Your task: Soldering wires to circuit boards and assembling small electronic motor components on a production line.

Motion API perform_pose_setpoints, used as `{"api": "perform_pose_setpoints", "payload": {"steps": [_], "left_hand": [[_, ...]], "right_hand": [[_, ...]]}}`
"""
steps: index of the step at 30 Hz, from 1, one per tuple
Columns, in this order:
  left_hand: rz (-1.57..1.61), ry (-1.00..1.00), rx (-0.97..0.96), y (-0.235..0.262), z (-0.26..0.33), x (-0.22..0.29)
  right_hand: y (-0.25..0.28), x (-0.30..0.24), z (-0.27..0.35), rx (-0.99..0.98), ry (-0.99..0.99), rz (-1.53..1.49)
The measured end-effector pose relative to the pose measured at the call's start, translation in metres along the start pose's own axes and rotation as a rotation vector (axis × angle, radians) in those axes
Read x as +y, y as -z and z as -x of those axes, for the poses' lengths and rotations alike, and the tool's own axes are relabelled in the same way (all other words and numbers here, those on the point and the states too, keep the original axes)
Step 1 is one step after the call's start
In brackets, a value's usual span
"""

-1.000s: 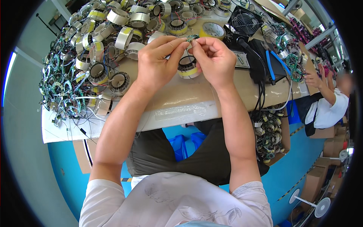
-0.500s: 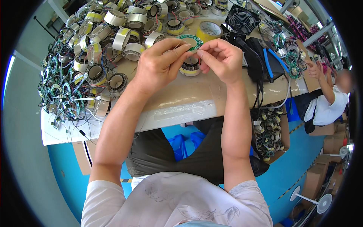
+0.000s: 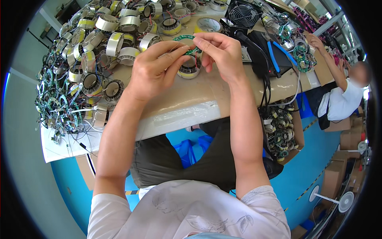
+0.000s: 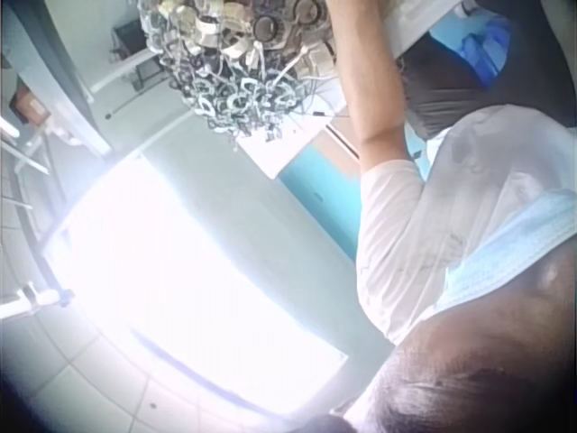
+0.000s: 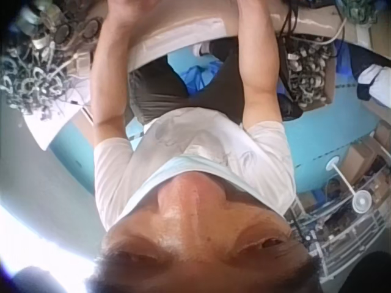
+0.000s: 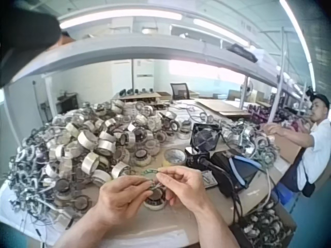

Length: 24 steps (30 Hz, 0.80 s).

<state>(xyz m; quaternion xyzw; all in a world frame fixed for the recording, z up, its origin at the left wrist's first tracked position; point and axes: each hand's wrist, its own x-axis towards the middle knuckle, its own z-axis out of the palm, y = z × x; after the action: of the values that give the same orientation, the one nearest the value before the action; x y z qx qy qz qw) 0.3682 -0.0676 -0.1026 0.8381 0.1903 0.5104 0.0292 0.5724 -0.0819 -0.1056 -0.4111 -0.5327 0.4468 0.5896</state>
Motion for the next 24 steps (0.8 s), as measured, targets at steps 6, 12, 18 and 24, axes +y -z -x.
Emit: {"api": "perform_pose_setpoints", "payload": {"steps": [6,12,18,24], "left_hand": [[0.006,0.006,-0.01,0.002,-0.001,0.0],[-0.009,0.056,0.049,0.004,-0.004,0.006],[0.154,0.438,0.285,0.002,0.004,0.003],[0.562,0.656,0.249,0.007,0.006,0.001]], "right_hand": [[-0.001,0.002,0.0,-0.012,0.058,-0.044],[-0.001,0.002,0.0,0.004,0.07,-0.046],[-0.002,0.002,0.0,-0.004,0.098,0.012],[-0.002,0.001,0.0,0.014,0.092,-0.005]]}}
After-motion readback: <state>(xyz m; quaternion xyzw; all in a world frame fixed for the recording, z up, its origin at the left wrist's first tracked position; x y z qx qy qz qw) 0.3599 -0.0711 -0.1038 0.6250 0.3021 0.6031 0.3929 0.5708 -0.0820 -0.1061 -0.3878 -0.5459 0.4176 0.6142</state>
